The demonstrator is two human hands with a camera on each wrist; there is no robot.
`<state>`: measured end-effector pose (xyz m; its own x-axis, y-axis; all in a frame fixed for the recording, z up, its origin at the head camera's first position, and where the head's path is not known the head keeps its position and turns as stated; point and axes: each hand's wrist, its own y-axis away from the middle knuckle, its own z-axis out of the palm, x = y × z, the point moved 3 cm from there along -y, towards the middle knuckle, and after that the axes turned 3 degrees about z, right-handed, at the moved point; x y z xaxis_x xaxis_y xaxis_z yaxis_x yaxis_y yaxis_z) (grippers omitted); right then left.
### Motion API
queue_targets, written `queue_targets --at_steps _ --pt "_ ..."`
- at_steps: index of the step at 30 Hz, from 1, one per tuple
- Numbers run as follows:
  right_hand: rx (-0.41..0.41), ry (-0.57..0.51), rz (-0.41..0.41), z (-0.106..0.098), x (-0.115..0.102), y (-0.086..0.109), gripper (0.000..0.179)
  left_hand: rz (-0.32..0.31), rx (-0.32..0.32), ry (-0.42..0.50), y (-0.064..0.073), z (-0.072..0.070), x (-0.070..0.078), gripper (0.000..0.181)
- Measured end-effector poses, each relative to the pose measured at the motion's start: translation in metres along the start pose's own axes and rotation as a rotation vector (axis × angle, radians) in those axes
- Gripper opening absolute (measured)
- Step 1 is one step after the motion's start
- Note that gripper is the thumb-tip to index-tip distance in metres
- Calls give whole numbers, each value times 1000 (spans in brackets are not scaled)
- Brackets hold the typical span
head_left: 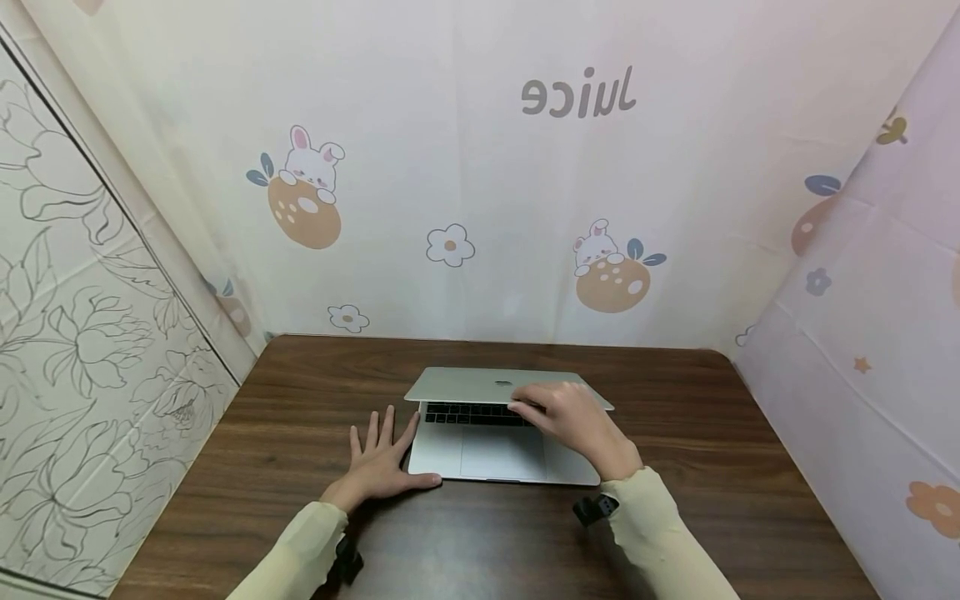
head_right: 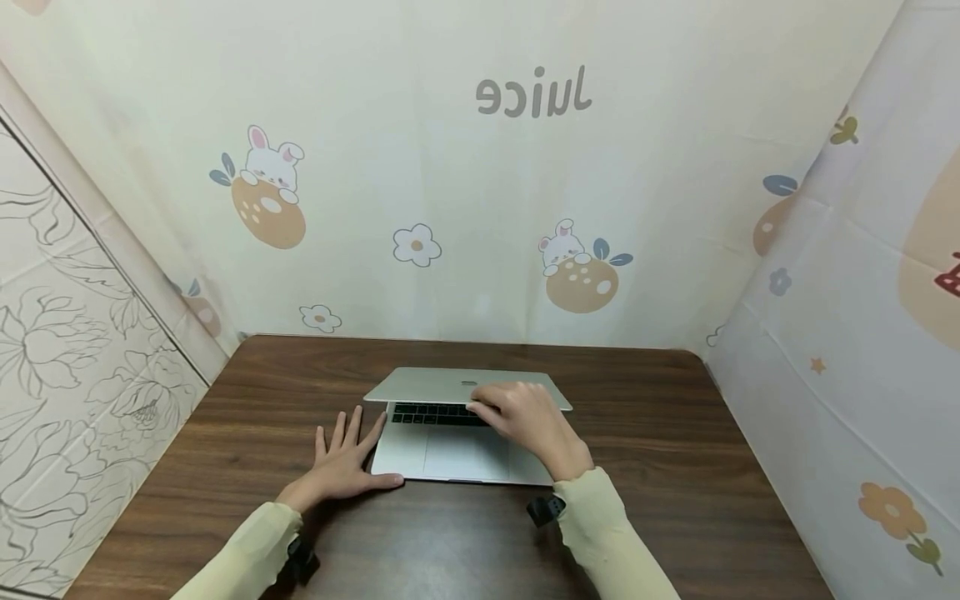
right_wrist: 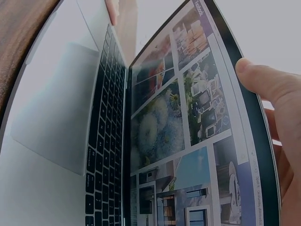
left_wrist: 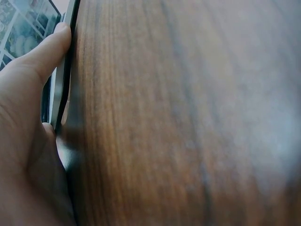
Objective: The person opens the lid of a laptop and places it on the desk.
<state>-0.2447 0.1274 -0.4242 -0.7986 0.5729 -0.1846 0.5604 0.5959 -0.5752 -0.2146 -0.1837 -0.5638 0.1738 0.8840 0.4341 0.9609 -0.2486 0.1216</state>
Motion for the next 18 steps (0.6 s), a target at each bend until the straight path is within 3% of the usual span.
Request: queue_targets --at_steps 18 --pt "-64 6 81 -5 5 -10 12 -12 -14 -13 3 -5 5 120"
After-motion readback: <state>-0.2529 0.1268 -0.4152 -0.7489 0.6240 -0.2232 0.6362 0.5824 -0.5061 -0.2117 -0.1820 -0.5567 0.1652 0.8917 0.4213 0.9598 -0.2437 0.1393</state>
